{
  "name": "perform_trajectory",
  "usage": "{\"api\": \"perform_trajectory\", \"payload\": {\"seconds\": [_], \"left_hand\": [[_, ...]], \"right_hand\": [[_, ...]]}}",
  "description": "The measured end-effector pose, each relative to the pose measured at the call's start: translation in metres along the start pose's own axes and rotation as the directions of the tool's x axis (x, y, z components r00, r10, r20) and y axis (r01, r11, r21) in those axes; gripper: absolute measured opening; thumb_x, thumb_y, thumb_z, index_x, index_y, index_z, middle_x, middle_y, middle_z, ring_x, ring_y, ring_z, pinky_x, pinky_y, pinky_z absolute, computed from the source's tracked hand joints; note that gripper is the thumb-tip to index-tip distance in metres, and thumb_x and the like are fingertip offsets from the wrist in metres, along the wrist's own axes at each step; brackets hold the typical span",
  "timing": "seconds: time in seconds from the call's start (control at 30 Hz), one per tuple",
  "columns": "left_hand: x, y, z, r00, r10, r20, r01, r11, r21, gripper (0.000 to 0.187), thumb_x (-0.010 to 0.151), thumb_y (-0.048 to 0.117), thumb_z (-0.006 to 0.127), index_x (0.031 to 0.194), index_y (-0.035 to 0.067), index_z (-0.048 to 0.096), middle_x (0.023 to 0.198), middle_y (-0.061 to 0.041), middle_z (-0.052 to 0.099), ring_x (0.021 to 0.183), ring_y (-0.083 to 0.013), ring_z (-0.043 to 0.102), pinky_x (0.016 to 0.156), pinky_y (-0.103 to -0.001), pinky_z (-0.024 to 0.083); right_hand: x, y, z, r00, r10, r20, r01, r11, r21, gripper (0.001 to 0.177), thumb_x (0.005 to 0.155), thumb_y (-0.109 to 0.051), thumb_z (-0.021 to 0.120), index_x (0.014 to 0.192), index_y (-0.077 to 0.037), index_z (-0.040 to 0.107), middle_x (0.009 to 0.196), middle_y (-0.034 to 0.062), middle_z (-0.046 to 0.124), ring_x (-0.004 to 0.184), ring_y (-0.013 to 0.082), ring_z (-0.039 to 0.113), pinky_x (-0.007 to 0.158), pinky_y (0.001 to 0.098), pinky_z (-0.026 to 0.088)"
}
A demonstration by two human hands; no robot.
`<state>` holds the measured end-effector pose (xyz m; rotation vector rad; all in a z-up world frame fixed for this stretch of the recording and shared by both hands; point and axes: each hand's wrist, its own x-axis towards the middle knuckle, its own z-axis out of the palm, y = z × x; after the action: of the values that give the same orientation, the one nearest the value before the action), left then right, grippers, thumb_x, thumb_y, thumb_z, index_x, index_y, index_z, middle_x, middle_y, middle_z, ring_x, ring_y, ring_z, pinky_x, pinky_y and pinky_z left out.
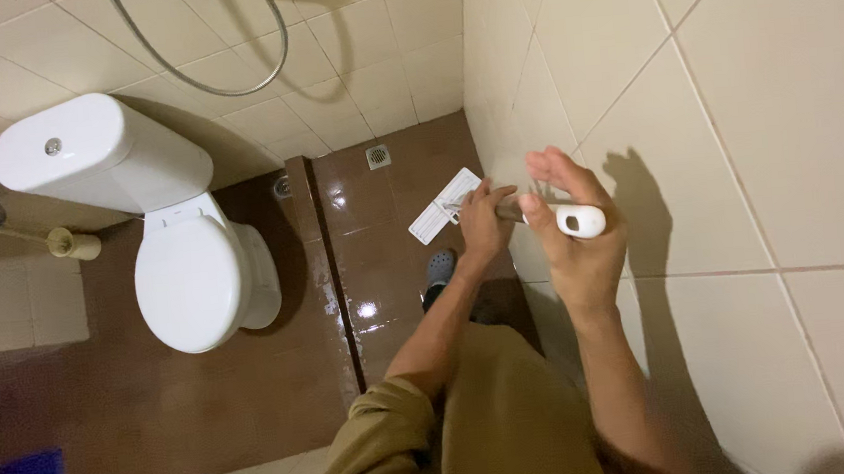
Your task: The person uses a squeegee to push water across the bathroom floor toward a drain, navigating around the toilet and sink.
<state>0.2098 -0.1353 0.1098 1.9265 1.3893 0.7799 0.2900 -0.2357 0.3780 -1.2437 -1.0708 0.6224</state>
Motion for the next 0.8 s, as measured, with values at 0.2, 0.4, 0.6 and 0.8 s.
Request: {"api": "perform_trajectory", "payload": {"seconds": [0.2,0.4,0.6,0.8], "left_hand": [[0.029,-0.032,0.005,0.95,-0.229,0.214,0.209,0.972,0.111,0.044,0.089,0.02,0.074,0.13,0.034,0.07,0.165,-0.015,0.032,0.148,-0.0532,0.022,0.114,-0.074,0.018],[0.053,-0.032,-0.018,0.855,-0.373,0.361,0.317,0.926,0.206,0.058,0.08,0.028,0.08,0.136,0.033,0.064,0.168,-0.01,0.026,0.156,-0.0453,0.011,0.122,-0.07,0.007],[0.039,-0.075,0.002,0.883,-0.333,0.332,0.285,0.941,0.185,0.071,0.081,0.034,0.08,0.147,0.026,0.054,0.167,-0.016,0.016,0.152,-0.0509,0.007,0.12,-0.069,0.006],[0.033,-0.108,0.042,0.952,-0.238,0.19,0.203,0.961,0.187,0.044,0.088,0.03,0.07,0.131,0.027,0.072,0.174,-0.014,0.022,0.156,-0.0499,0.017,0.12,-0.073,0.015]], "right_hand": [[-0.006,0.012,0.005,0.993,0.11,0.034,-0.106,0.99,-0.097,0.055,0.089,-0.02,0.083,0.137,-0.002,0.064,0.137,0.0141,0.07,0.123,0.0249,0.068,0.107,0.0375,0.055],[-0.007,0.036,0.006,0.983,0.077,0.169,-0.052,0.987,-0.149,0.052,0.087,-0.022,0.082,0.134,-0.006,0.067,0.147,0.0156,0.062,0.135,0.0277,0.06,0.109,0.0379,0.053],[-0.026,0.05,0.005,0.961,0.178,0.212,-0.132,0.968,-0.215,0.04,0.085,-0.023,0.083,0.122,-0.009,0.075,0.145,0.0148,0.062,0.129,0.0247,0.064,0.102,0.0356,0.054],[-0.031,0.038,0.008,0.983,0.135,0.127,-0.111,0.977,-0.182,0.04,0.089,-0.021,0.08,0.125,-0.007,0.073,0.14,0.013,0.067,0.128,0.0238,0.065,0.108,0.036,0.051]]}}
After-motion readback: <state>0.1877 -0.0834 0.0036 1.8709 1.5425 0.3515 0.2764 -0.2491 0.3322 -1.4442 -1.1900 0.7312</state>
